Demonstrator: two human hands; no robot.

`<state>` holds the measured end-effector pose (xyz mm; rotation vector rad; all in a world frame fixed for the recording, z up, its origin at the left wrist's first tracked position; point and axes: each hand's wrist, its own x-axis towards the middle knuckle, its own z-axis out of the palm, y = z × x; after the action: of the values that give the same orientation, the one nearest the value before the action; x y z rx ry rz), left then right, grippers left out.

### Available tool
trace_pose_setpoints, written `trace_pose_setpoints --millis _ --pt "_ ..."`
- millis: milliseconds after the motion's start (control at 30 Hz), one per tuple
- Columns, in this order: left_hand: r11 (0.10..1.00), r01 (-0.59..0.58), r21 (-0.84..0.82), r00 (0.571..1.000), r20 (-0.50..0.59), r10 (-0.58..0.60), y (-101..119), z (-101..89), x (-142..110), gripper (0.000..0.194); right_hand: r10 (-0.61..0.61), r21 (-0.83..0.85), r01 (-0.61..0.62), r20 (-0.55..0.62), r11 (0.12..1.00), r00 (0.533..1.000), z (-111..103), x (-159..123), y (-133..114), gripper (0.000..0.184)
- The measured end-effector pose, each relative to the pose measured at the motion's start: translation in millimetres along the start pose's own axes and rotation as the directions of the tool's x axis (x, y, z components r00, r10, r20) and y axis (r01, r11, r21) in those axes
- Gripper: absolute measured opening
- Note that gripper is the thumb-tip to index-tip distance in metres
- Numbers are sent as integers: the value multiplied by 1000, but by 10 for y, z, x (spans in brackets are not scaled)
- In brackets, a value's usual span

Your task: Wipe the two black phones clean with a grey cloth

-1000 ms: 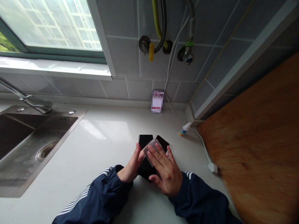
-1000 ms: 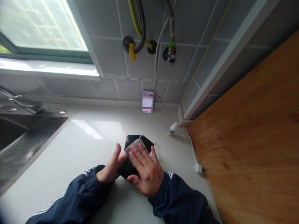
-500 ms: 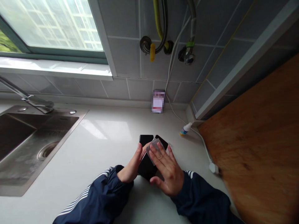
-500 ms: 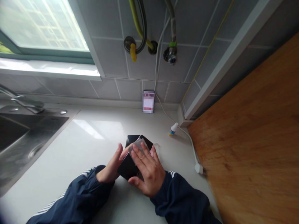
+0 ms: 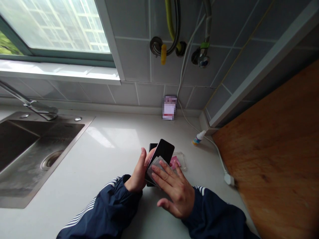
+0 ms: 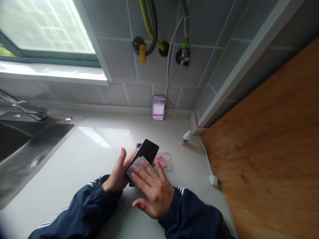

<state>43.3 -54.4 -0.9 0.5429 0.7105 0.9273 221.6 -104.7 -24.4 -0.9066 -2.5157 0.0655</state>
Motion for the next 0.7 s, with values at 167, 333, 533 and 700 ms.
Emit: trace_pose_setpoints --millis 167,333,533,700 --pt "1000 4 17 998 64 -5 0 0 0 73 118 -33 -120 -48 992 992 16 -28 182 70" --pt "996 75 49 974 211 -84 13 3 -9 77 194 -41 -199 -113 979 975 16 -43 329 69" --pt "997 47 62 981 184 -58 12 -19 -4 75 209 -20 -212 -110 977 972 31 -34 282 71" --pt "999 37 11 997 66 -37 1 -54 6 81 55 9 -54 -18 998 998 13 -17 57 77"
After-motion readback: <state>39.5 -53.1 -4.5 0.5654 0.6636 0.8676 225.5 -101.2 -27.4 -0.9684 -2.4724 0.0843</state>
